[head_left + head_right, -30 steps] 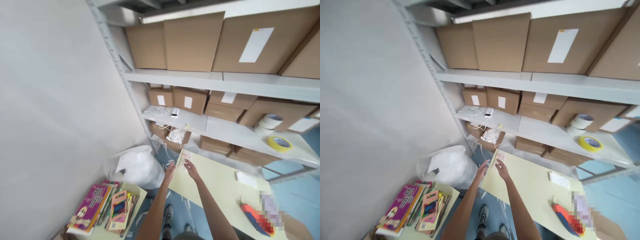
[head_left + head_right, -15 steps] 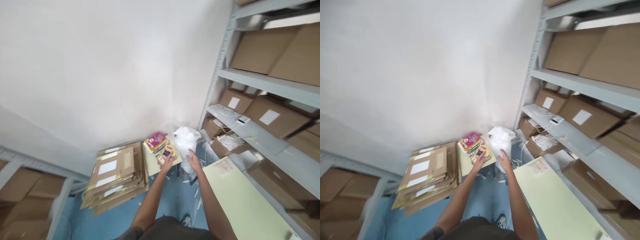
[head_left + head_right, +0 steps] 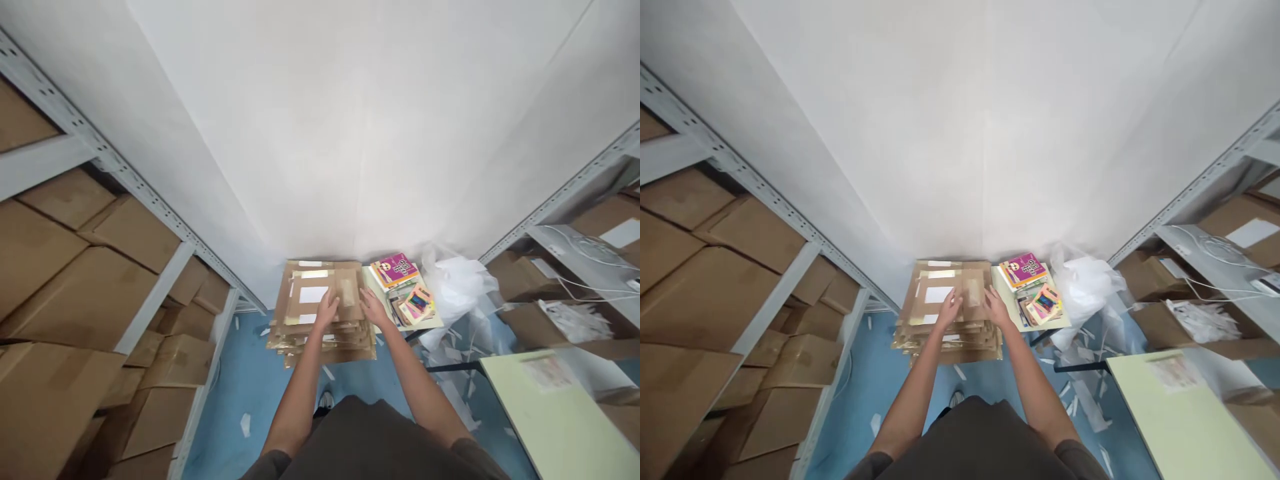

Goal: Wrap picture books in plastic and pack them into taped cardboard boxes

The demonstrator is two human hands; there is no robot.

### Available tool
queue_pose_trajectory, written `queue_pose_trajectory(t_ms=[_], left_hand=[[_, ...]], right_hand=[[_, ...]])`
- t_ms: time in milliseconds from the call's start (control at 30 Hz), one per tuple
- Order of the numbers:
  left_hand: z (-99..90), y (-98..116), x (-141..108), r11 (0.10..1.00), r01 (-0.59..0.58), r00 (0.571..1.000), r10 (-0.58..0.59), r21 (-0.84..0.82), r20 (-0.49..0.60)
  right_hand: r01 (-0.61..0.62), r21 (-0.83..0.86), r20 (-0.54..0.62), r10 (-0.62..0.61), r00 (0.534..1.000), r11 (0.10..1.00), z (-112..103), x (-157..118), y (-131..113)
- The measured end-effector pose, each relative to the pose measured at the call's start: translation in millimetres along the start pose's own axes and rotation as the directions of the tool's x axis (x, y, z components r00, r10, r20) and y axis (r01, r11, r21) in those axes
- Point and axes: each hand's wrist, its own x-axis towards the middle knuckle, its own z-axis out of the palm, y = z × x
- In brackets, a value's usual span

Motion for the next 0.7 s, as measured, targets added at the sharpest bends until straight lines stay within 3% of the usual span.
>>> queue_pose_trajectory(t_ms=[100,200,333,500,600,700], left_hand=[[-59.1,-22,5,0.996,0.091,0.986,-0.087,0.021,-0.139],[-112.4,-42,8,0.964,0.237,0.942,-0.197,0.122,-0.27],[-158.9,-65,9,0.888,0.409,0.884,-0.329,0.209,-0.332],[-176.1,-79,7,0.891,0.407,0.873,-0.314,0.203,-0.373],[-174.1,-78,9,0.934,0.354,0.878,-0.315,0.043,-0.361],[-169.0,-74,10,0.937,0.309,0.89,-0.346,-0.163,-0.299]], right_hand=[[-0.087,-0.12,0.091,0.098,0.991,0.989,34,10,7],[-0.149,-0.229,0.171,0.191,0.967,0.962,56,11,15],[-0.15,-0.303,0.204,0.218,0.954,0.941,85,9,15],[-0.134,-0.373,0.179,0.212,0.961,0.918,112,15,2],[-0.14,-0.314,0.127,0.187,0.974,0.939,111,20,-1],[-0.2,-0.143,0.002,0.202,0.979,0.969,101,24,0]])
